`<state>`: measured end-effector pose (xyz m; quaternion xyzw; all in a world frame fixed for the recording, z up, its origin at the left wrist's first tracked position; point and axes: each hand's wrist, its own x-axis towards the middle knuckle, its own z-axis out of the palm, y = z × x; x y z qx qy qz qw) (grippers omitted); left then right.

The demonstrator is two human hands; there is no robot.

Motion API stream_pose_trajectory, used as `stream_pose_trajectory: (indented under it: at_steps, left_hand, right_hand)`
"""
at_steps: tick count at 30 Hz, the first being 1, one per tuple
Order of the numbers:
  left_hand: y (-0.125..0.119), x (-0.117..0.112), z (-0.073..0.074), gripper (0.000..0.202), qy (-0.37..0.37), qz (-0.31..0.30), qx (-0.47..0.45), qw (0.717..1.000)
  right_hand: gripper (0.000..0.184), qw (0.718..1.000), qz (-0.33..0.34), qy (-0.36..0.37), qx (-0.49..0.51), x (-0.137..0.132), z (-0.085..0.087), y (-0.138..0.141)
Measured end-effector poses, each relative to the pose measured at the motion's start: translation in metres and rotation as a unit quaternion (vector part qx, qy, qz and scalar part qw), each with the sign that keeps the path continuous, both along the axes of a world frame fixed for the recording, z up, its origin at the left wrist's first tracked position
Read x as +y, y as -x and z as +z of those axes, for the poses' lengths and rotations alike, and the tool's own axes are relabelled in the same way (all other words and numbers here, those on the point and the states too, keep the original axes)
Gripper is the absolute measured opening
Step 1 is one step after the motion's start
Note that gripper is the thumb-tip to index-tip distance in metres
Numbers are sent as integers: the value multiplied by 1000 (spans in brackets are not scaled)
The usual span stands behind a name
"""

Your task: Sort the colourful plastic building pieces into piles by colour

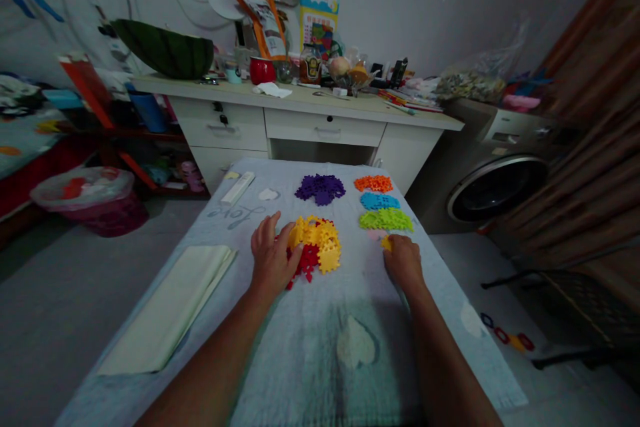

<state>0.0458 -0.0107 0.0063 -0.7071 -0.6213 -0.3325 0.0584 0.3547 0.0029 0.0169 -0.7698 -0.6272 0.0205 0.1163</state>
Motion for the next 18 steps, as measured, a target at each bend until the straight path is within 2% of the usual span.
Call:
stream_pose_trajectory:
  at_steps: [5, 10, 14, 16, 18]
  left_hand:
    - [-15, -3, 1, 41, 50, -74, 67, 994]
    - [-19, -4, -3, 35, 80, -127, 54, 987]
    - [-16, -6, 2, 33, 91, -211, 52, 972]
    - [-16, -8, 5, 34, 96, -232, 46, 967]
    - [-16, -9, 7, 36, 99, -225, 38, 968]
  right_hand:
    - [35, 1000, -15, -17, -18, 0, -3, 10]
    - [29, 999, -29, -7, -13, -2, -5, 5]
    - [30, 998, -46, -38, 11, -3, -5, 1]
    - [32, 994, -14, -85, 60, -4, -1, 7]
    - [32, 980, 64, -128, 137, -4, 6, 20]
